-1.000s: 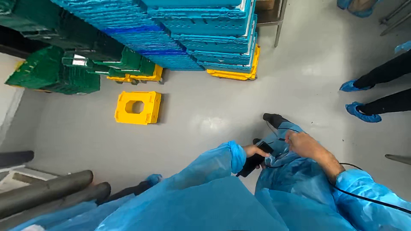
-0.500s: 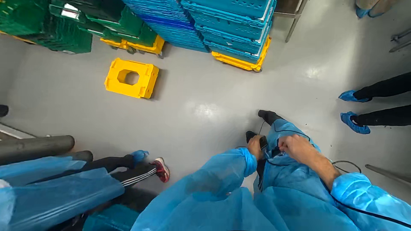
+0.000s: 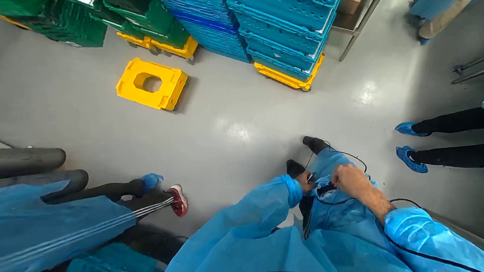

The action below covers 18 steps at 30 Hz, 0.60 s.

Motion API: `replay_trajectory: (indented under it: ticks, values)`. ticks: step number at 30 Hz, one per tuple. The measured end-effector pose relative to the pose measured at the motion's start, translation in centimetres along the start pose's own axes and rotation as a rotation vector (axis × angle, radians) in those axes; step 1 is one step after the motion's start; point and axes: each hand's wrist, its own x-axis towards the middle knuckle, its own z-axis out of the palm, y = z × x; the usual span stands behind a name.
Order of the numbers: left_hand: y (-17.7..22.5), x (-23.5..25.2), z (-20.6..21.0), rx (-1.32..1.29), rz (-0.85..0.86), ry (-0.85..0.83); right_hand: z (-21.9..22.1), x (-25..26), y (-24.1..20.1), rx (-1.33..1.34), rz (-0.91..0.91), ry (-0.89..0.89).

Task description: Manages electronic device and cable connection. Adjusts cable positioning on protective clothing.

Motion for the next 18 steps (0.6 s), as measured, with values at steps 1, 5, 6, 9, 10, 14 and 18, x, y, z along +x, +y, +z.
replay_trajectory:
  ticks: [1,5,6,9,10,14,18]
  values:
    - [-0.4,0.0,-0.1,-0.077,-0.021,0.000,0.0,0.1,-0.3,-0.009,0.003,-0.021]
    - [-1.0,0.9,0.4,-0.250,-0.143,0.063,1.2,1.3,-0.5,-0.010,-0.018,0.025]
    - [-1.4,1.2,0.5,-0.271,-0.133,0.090,1.4,1.7,-0.4,-0.002,-0.029,0.050]
    - [-1.9,1.7,0.5,-0.314,-0.146,0.123,1.5,2.1,-1.0,0.005,-0.010,0.106]
    - [-1.5,1.8,0.5,-0.343,-0.171,0.122,1.4,2.0,-1.4,-0.006,0.007,0.108]
    - [-0.6,2.5,1.3,-0.448,-0.210,0.146,1.2,2.1,-2.5,-0.024,0.028,0.081]
    - [-0.7,1.2,-0.4,-0.340,-0.214,0.034,1.1,2.1,-3.6,-0.033,0.049,0.088]
